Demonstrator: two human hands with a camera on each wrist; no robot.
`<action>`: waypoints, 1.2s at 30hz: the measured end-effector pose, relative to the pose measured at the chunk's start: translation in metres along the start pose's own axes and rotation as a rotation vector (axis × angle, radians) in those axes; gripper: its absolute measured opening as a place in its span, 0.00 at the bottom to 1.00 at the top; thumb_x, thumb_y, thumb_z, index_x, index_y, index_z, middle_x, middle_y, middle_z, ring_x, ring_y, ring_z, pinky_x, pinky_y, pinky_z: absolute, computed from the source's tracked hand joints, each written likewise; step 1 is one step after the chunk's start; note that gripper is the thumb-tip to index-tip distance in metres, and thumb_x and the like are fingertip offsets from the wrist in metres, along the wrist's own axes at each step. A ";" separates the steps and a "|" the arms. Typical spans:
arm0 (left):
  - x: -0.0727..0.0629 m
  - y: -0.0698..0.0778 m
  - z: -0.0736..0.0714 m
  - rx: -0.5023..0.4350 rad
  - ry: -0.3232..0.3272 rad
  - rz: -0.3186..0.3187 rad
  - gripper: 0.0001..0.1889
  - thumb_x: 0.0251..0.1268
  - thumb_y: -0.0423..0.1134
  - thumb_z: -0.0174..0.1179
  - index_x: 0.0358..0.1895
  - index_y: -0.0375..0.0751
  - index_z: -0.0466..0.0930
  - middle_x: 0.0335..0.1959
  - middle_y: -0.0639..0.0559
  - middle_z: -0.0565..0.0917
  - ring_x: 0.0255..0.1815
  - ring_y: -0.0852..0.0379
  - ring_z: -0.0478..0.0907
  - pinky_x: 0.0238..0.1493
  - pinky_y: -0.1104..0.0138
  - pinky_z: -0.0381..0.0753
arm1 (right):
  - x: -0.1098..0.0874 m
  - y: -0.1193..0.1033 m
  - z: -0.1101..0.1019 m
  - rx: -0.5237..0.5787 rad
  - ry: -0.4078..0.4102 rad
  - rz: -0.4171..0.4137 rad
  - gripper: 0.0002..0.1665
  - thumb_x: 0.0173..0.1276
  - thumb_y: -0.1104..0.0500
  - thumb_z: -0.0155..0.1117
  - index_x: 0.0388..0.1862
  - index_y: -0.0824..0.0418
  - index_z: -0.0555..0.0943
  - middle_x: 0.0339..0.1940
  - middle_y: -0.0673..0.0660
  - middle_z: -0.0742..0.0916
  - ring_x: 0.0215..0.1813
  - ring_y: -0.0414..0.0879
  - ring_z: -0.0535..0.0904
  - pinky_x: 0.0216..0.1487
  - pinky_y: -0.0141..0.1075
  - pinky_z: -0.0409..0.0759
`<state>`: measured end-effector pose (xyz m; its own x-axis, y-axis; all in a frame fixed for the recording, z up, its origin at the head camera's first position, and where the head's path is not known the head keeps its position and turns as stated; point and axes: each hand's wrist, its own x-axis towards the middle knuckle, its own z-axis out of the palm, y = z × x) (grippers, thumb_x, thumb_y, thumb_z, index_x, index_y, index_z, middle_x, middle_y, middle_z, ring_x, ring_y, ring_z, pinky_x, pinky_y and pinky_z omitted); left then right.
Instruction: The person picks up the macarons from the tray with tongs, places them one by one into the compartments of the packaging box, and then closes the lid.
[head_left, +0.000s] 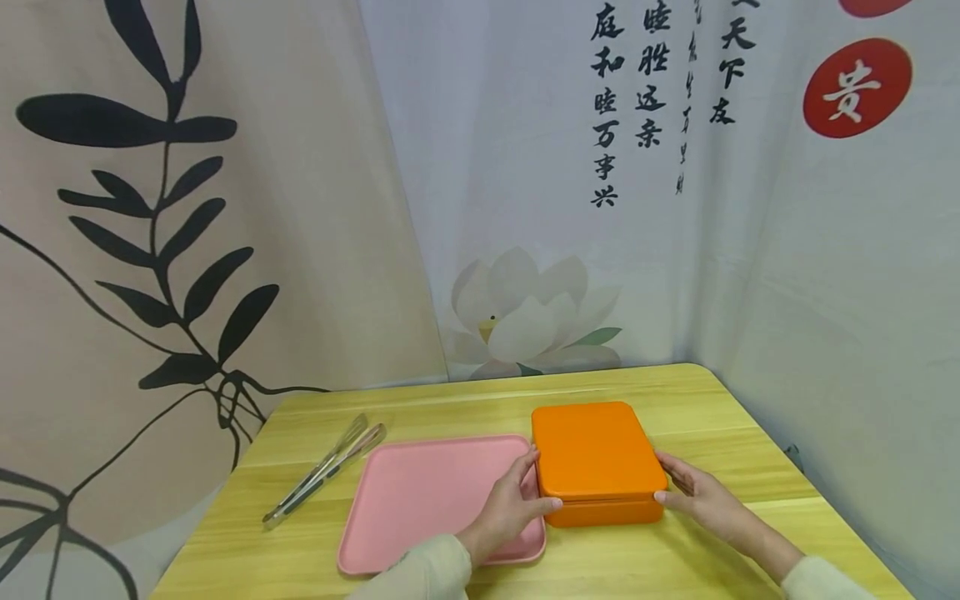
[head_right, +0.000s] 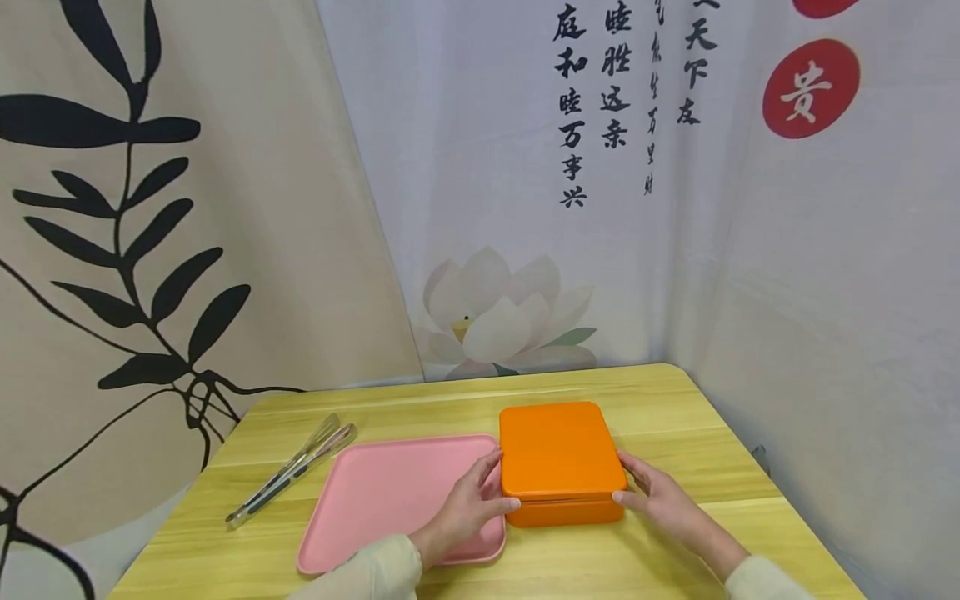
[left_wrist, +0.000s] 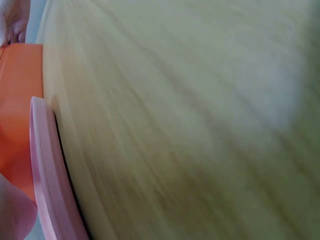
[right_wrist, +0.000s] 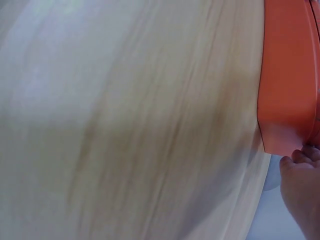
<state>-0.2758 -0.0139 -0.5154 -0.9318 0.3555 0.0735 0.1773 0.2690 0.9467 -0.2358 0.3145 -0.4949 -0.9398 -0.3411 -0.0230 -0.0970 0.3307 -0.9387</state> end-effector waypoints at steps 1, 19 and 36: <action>0.000 -0.001 0.000 0.000 -0.001 0.003 0.46 0.54 0.43 0.75 0.75 0.44 0.61 0.78 0.47 0.57 0.77 0.44 0.53 0.71 0.48 0.56 | 0.001 0.000 0.000 0.004 -0.002 0.006 0.46 0.78 0.55 0.55 0.78 0.75 0.41 0.78 0.74 0.50 0.76 0.71 0.42 0.70 0.56 0.52; -0.002 -0.003 -0.001 -0.075 -0.026 0.061 0.37 0.67 0.44 0.66 0.75 0.39 0.60 0.77 0.44 0.58 0.76 0.43 0.55 0.70 0.49 0.59 | 0.003 0.003 0.003 -0.029 0.068 0.031 0.44 0.77 0.51 0.57 0.78 0.73 0.49 0.77 0.72 0.57 0.77 0.68 0.48 0.70 0.55 0.56; -0.003 -0.006 -0.002 0.001 -0.011 0.037 0.36 0.68 0.49 0.64 0.75 0.42 0.61 0.77 0.46 0.60 0.75 0.45 0.59 0.69 0.51 0.60 | 0.004 0.007 0.009 -0.022 0.128 0.067 0.45 0.74 0.52 0.62 0.76 0.74 0.54 0.75 0.72 0.62 0.76 0.66 0.54 0.70 0.54 0.57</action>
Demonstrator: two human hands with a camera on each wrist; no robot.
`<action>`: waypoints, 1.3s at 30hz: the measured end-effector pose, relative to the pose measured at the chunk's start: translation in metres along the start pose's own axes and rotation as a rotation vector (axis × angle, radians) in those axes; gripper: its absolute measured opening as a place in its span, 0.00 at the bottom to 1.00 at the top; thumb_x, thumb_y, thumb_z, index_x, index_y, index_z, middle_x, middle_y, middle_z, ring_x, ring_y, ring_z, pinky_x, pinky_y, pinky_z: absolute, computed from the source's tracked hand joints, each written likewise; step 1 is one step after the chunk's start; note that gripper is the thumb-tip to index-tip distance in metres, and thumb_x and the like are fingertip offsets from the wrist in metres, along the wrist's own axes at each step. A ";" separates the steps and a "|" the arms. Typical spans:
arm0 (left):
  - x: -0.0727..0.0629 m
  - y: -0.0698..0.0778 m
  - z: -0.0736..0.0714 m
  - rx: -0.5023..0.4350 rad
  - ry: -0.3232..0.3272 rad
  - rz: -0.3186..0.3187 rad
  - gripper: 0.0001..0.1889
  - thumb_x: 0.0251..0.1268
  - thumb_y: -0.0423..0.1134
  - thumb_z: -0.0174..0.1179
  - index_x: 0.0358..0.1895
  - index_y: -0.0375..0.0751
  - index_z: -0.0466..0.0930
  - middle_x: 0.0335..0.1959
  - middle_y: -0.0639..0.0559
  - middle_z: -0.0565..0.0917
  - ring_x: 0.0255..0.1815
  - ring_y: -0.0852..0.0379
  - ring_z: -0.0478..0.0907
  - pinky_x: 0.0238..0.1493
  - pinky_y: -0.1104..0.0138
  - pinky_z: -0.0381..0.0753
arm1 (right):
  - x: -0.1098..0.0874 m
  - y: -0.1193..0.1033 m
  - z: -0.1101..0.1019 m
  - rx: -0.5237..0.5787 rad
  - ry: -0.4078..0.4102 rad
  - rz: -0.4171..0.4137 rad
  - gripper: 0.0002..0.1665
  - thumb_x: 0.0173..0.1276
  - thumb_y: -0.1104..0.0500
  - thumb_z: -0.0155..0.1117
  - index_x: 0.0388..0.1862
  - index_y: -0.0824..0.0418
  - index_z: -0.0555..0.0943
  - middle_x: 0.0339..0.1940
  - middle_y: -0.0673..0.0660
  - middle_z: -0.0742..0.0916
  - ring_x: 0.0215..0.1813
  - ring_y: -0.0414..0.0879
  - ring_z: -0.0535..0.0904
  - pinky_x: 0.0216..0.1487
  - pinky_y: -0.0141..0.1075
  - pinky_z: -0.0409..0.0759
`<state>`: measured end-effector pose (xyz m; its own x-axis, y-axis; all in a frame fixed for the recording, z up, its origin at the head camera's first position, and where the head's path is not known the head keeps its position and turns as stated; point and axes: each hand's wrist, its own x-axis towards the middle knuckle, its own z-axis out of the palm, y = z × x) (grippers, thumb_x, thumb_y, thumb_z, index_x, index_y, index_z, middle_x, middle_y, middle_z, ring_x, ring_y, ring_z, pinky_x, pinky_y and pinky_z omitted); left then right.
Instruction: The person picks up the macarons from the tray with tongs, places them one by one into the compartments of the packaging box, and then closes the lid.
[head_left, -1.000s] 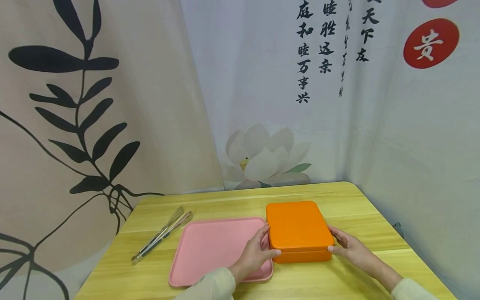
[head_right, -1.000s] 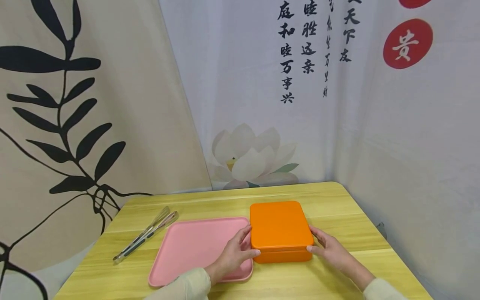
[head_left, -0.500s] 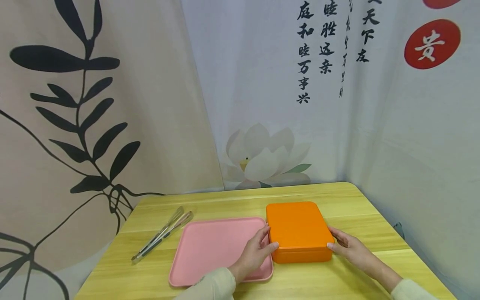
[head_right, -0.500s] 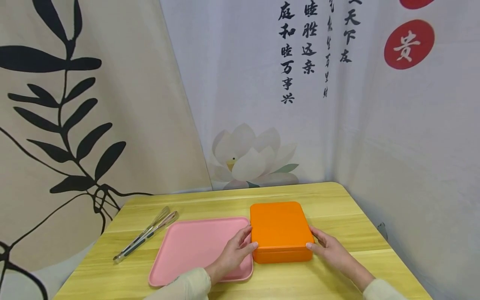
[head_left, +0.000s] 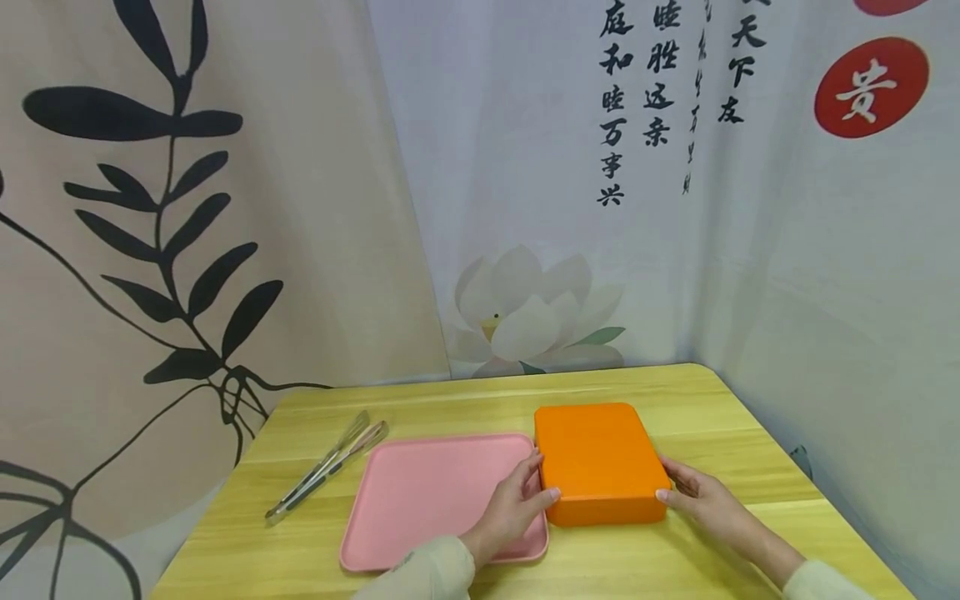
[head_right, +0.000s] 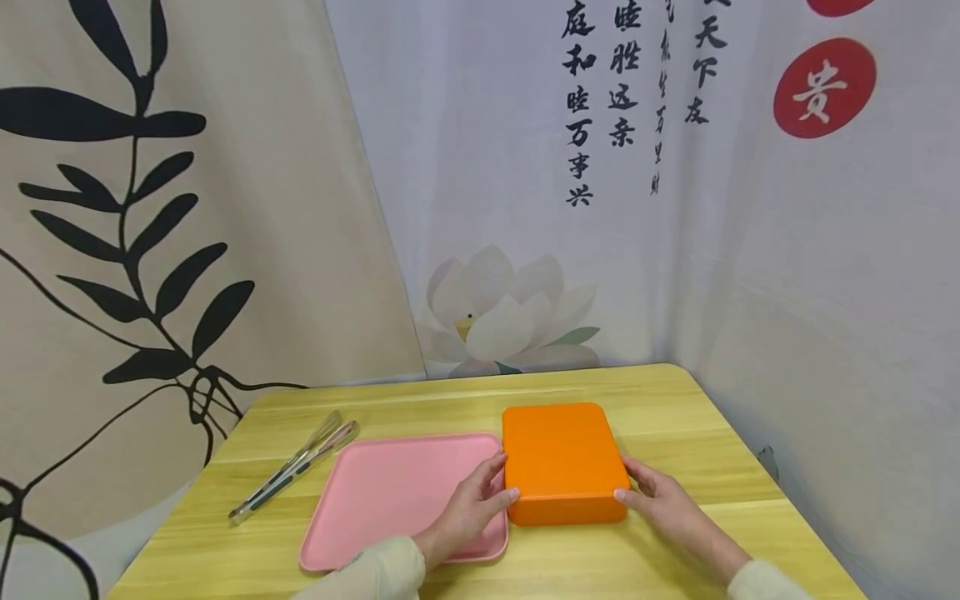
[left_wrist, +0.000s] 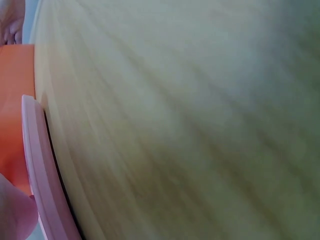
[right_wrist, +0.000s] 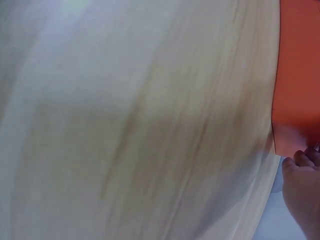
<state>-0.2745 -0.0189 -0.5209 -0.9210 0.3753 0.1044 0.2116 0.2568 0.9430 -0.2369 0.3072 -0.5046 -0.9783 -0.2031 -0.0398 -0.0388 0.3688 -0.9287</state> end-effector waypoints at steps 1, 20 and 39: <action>0.000 0.001 -0.001 0.009 0.002 0.000 0.37 0.68 0.49 0.64 0.75 0.42 0.61 0.77 0.46 0.60 0.75 0.45 0.59 0.69 0.51 0.60 | 0.000 0.000 0.000 0.002 -0.001 -0.001 0.45 0.73 0.52 0.62 0.76 0.74 0.54 0.75 0.72 0.62 0.76 0.66 0.54 0.70 0.55 0.57; 0.062 0.008 -0.037 0.283 -0.137 -0.036 0.46 0.61 0.56 0.68 0.79 0.52 0.55 0.79 0.54 0.54 0.77 0.47 0.54 0.72 0.44 0.53 | 0.061 -0.021 -0.022 -0.127 -0.118 -0.003 0.56 0.69 0.51 0.67 0.79 0.70 0.43 0.78 0.73 0.52 0.77 0.69 0.48 0.71 0.61 0.52; 0.072 0.001 -0.041 0.318 -0.212 -0.083 0.48 0.62 0.63 0.64 0.80 0.55 0.50 0.80 0.55 0.52 0.77 0.48 0.54 0.73 0.48 0.53 | 0.069 -0.010 -0.023 -0.136 -0.151 0.027 0.55 0.73 0.47 0.62 0.81 0.66 0.40 0.79 0.72 0.52 0.77 0.68 0.48 0.72 0.61 0.51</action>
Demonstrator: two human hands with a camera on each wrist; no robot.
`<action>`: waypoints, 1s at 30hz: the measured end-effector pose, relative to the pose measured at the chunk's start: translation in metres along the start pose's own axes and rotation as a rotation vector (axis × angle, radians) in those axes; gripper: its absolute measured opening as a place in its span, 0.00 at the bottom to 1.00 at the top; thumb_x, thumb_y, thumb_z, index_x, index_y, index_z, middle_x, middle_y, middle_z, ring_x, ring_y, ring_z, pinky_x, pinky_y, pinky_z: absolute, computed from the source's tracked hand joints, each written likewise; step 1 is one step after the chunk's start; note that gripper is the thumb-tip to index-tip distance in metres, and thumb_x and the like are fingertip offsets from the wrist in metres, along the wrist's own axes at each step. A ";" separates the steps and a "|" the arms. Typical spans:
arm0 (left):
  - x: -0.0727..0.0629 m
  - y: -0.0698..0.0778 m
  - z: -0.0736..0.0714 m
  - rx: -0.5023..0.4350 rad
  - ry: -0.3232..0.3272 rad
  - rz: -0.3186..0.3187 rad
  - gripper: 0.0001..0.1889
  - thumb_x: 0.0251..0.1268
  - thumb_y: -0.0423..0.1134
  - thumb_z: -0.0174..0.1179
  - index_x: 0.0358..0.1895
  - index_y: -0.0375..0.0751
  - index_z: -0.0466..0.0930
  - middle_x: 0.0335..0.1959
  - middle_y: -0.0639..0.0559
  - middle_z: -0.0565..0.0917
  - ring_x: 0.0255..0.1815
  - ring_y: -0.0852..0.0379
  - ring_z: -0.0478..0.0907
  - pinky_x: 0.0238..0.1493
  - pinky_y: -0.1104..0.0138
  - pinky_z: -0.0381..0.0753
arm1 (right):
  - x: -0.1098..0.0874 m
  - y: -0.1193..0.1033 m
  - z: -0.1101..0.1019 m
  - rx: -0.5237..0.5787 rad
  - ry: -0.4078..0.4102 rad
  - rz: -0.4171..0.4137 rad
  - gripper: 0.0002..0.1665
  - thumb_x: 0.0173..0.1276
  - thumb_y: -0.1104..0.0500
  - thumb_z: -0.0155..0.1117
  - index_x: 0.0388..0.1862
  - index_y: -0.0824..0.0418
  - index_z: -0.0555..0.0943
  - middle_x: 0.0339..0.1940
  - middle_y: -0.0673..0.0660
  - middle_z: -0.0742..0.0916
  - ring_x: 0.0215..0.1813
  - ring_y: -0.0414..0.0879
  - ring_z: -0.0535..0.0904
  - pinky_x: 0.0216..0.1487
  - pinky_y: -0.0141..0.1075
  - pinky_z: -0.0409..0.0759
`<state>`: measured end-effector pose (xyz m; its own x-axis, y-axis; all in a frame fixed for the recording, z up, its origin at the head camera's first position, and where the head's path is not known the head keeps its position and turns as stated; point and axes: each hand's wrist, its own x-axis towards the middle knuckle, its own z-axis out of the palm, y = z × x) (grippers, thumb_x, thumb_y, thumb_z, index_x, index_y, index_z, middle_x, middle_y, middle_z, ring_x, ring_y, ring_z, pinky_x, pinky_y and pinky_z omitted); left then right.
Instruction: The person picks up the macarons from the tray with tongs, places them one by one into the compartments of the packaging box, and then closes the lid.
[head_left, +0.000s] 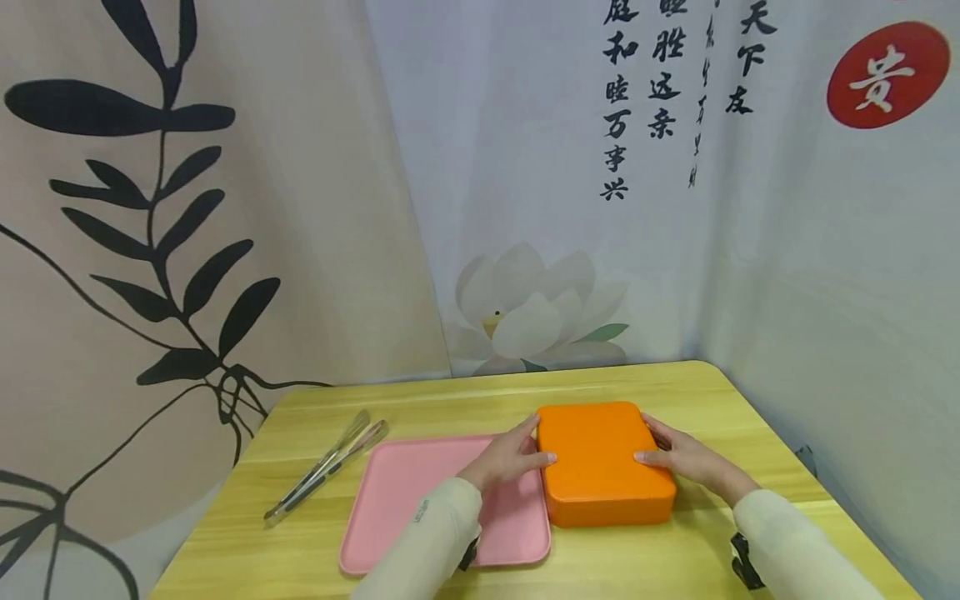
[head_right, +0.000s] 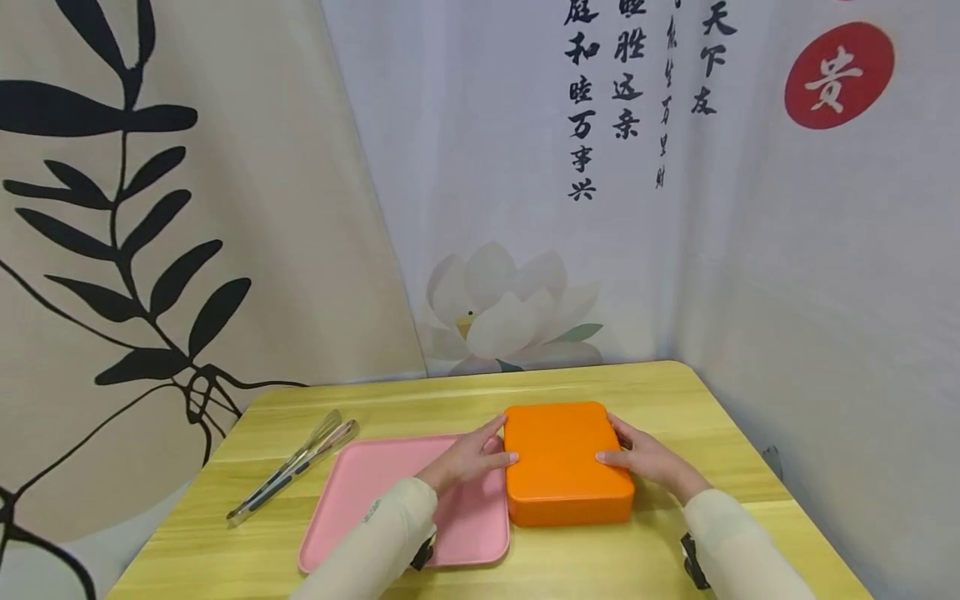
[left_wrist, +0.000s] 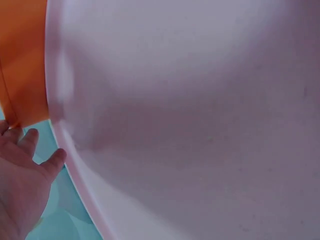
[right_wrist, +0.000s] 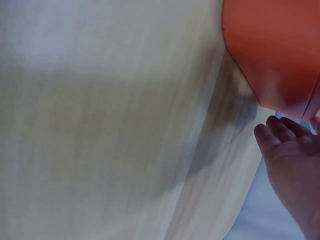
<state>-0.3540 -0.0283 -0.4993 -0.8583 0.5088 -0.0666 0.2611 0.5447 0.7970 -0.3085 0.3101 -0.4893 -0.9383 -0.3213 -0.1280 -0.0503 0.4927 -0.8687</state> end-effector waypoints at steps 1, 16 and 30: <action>0.000 0.000 0.000 0.023 -0.003 0.012 0.48 0.62 0.62 0.64 0.80 0.52 0.50 0.80 0.54 0.52 0.77 0.48 0.53 0.73 0.48 0.53 | -0.001 0.000 0.000 -0.001 0.003 -0.004 0.54 0.73 0.47 0.62 0.81 0.66 0.40 0.79 0.72 0.52 0.77 0.68 0.48 0.72 0.61 0.52; -0.022 -0.002 0.010 0.079 -0.028 0.073 0.54 0.58 0.66 0.65 0.81 0.49 0.45 0.81 0.56 0.43 0.79 0.49 0.46 0.73 0.46 0.51 | -0.022 0.005 0.000 0.153 -0.117 -0.042 0.52 0.75 0.54 0.60 0.80 0.66 0.37 0.78 0.73 0.49 0.77 0.69 0.46 0.66 0.42 0.69; -0.024 -0.003 0.010 0.103 -0.001 0.082 0.52 0.59 0.64 0.65 0.80 0.46 0.50 0.81 0.55 0.46 0.79 0.49 0.47 0.73 0.47 0.50 | -0.027 0.006 0.000 0.008 -0.075 -0.015 0.49 0.77 0.50 0.57 0.80 0.68 0.40 0.76 0.78 0.54 0.74 0.73 0.52 0.68 0.62 0.59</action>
<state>-0.3305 -0.0358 -0.5063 -0.8318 0.5550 -0.0045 0.3745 0.5671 0.7336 -0.2833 0.3215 -0.4907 -0.9093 -0.3880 -0.1502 -0.0607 0.4809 -0.8746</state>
